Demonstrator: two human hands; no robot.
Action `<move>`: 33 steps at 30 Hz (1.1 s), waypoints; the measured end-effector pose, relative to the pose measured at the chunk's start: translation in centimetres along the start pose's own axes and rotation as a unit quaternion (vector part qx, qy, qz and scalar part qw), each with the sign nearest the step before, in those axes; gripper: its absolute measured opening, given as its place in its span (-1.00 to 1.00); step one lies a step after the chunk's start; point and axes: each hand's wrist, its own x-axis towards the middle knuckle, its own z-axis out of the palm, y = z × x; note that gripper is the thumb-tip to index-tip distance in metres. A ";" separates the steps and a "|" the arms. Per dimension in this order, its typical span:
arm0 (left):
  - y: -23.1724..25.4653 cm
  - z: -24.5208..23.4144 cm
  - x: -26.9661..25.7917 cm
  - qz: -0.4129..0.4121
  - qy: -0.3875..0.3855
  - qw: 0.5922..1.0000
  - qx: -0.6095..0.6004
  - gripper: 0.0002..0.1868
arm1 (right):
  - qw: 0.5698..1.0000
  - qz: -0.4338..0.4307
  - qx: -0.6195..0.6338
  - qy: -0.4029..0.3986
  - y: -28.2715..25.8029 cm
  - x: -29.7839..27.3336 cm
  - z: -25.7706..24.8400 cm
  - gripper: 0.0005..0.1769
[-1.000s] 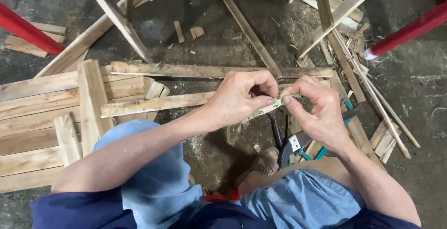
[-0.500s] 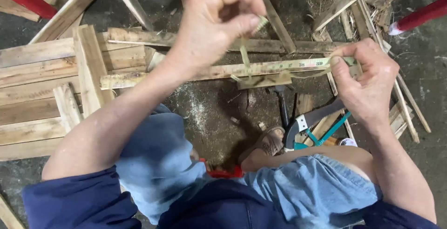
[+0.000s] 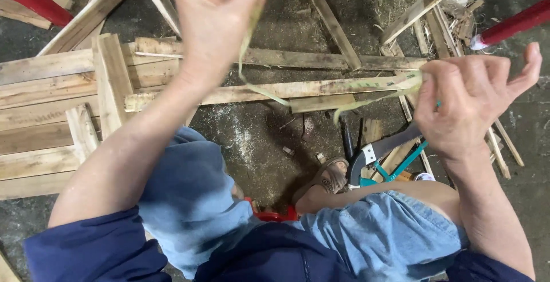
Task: Measuring various wooden planks using a tape measure in a workshop setting.
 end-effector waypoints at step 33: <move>3.3 3.0 -1.1 -0.196 -0.240 0.853 -0.420 -0.89 | 0.984 -0.113 0.060 0.124 -2.4 2.1 -3.2 -0.74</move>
